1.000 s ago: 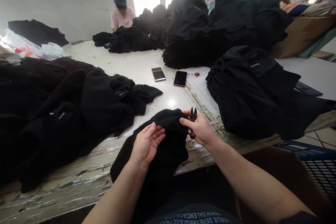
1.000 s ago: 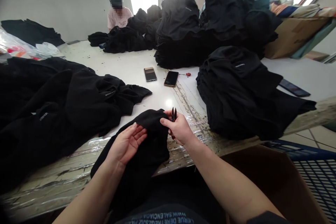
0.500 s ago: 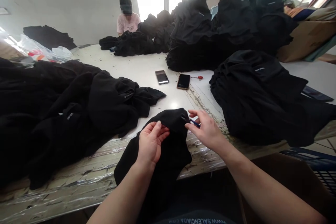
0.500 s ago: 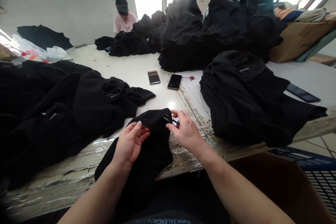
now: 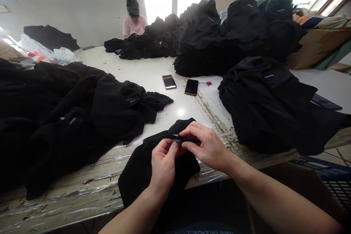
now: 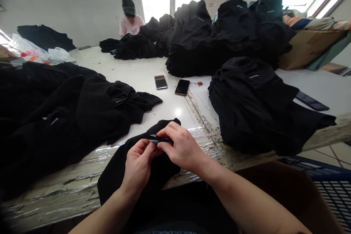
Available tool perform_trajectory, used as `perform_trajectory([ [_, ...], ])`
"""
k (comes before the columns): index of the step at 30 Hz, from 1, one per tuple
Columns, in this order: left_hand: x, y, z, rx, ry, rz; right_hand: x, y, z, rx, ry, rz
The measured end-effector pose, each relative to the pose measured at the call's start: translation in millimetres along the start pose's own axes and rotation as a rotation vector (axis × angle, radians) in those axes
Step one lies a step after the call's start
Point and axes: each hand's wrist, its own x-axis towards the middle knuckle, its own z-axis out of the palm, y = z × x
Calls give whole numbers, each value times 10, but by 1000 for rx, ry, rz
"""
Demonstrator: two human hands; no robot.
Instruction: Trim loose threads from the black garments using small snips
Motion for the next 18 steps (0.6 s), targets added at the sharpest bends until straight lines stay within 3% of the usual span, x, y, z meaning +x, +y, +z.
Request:
perform_trajectory([
  [14, -50, -16, -13, 100, 23, 10, 21, -25, -79, 56, -11, 107],
  [18, -52, -16, 8, 69, -8, 4, 33, -42, -104, 49, -60, 42],
])
